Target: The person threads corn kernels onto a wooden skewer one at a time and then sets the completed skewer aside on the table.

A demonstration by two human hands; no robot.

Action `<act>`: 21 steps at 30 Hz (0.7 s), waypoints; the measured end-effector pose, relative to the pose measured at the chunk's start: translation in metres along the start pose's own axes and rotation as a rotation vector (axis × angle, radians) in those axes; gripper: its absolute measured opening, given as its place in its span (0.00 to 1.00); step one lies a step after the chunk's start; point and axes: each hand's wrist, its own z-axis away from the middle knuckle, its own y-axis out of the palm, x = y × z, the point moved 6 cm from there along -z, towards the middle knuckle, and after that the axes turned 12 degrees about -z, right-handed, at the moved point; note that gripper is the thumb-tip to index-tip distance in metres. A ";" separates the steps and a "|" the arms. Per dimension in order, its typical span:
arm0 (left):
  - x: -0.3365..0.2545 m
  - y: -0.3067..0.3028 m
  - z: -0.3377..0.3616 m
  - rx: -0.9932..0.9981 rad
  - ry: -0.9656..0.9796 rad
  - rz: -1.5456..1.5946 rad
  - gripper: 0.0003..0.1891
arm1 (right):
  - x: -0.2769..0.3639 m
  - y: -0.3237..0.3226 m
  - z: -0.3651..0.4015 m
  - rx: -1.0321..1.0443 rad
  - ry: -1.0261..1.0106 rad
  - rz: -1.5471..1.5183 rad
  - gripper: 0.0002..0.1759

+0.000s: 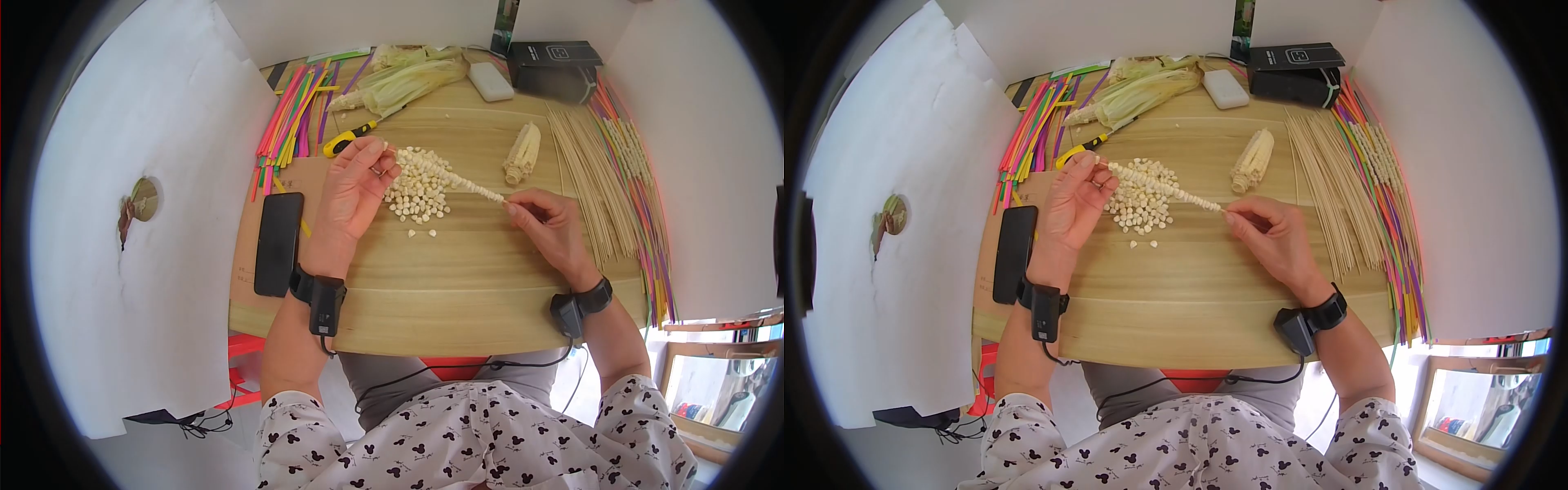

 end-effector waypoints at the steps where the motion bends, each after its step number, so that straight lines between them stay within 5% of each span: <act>1: 0.000 0.000 0.000 0.008 -0.001 0.008 0.04 | 0.000 0.000 0.000 0.000 0.000 0.000 0.07; 21: 0.001 0.004 0.001 0.044 -0.011 -0.013 0.08 | -0.001 0.000 0.000 -0.010 -0.006 -0.002 0.07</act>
